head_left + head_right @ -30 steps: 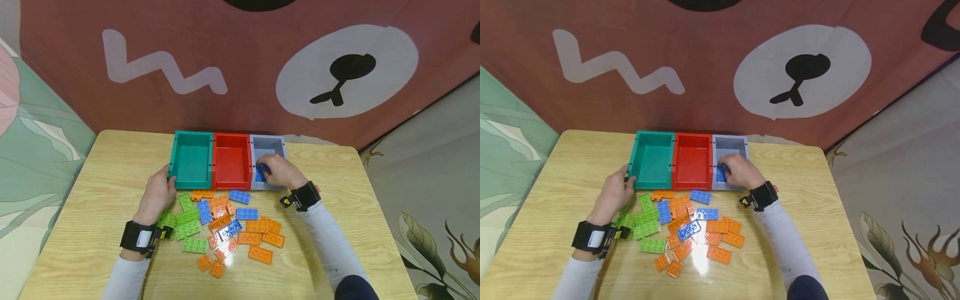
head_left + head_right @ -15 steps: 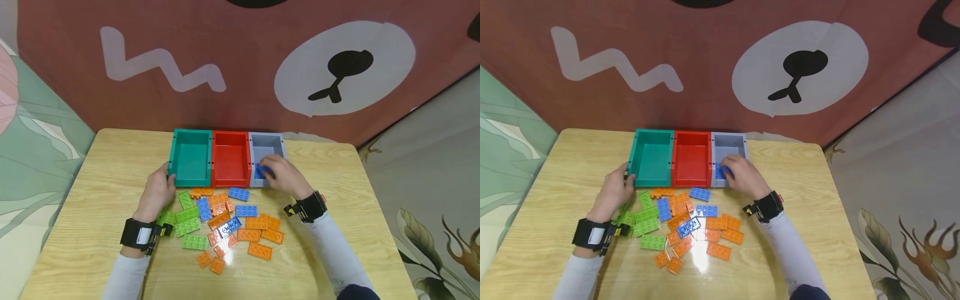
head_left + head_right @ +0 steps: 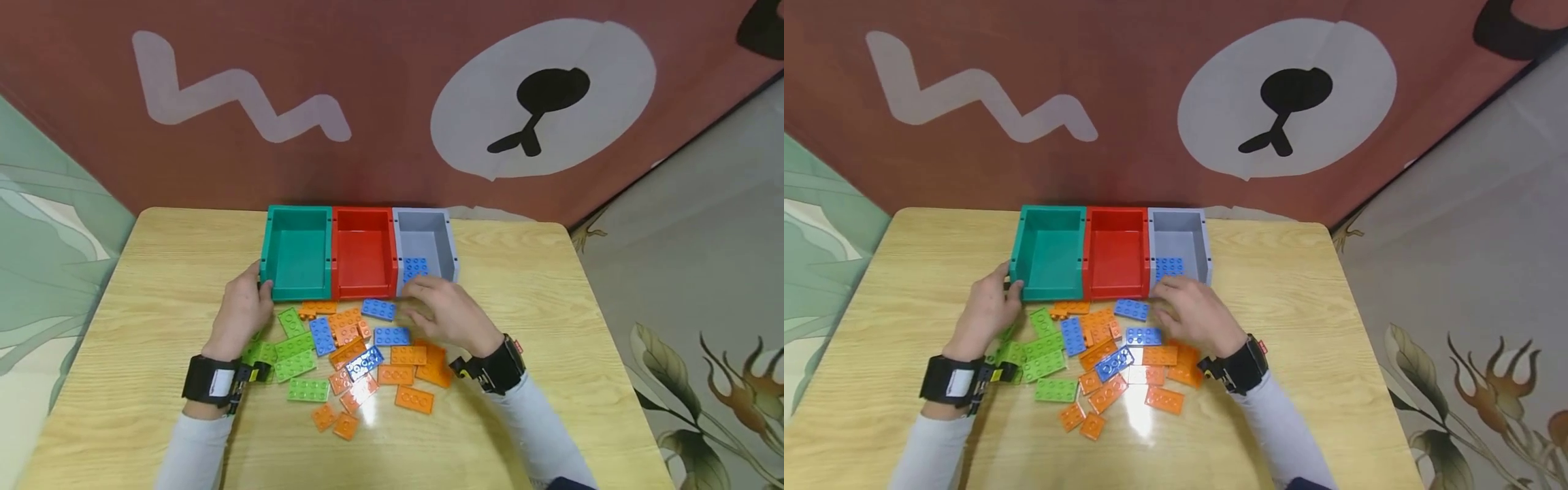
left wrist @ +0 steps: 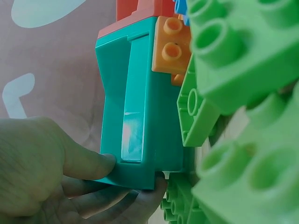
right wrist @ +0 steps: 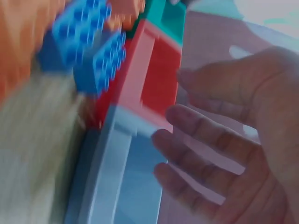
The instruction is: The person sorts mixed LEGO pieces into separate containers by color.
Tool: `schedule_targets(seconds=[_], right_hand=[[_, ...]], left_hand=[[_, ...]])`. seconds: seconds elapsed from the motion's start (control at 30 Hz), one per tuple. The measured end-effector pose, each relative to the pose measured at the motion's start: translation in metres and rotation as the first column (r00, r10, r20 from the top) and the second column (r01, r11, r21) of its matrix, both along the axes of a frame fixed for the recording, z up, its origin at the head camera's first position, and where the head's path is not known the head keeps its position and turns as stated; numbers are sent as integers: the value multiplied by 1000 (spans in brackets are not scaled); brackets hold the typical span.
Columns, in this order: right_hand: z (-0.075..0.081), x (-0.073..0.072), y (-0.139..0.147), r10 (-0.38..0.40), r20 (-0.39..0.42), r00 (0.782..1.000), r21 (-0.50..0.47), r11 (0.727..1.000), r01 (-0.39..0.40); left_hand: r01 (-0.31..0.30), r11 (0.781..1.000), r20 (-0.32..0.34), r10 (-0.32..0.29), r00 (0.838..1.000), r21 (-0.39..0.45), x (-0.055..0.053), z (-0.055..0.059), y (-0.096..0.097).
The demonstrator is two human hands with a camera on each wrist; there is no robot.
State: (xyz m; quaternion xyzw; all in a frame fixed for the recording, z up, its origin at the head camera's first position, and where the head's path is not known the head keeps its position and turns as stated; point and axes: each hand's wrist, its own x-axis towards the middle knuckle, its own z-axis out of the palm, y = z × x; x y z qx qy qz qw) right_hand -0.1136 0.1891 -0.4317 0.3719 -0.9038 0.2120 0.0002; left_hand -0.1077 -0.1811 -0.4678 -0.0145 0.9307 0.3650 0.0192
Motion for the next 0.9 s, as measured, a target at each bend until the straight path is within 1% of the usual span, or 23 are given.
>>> schedule_targets(seconds=[0.1,0.2,0.33,0.53,0.6,0.7,0.8,0.9], right_hand=[[-5,8,-12,60,19,998,7,998,-60],[-16,13,-25,93,48,995,58,994,-95],[-30,19,-34,93,88,992,115,988,-103],[-42,26,-32,63,131,989,142,987,-81],[-44,27,-31,51,134,990,155,985,-72],[-43,28,-28,43,130,991,161,985,-63],[-39,28,-24,38,118,992,159,986,-57],[-30,27,-17,30,101,994,146,988,-45]], left_hand=[[-7,1000,11,7,1000,1,2,2,-4],[-23,1000,7,23,1000,-7,7,4,-11],[-25,1000,4,25,1000,-12,10,4,-15],[-21,1000,26,21,999,-8,7,0,-7],[-18,1000,24,18,1000,-8,6,-1,-4],[-13,1000,1,13,1000,-9,3,-2,-1],[-13,1000,-10,12,1000,-12,0,-2,0],[-13,1000,-7,13,1000,-17,-2,-2,0]])
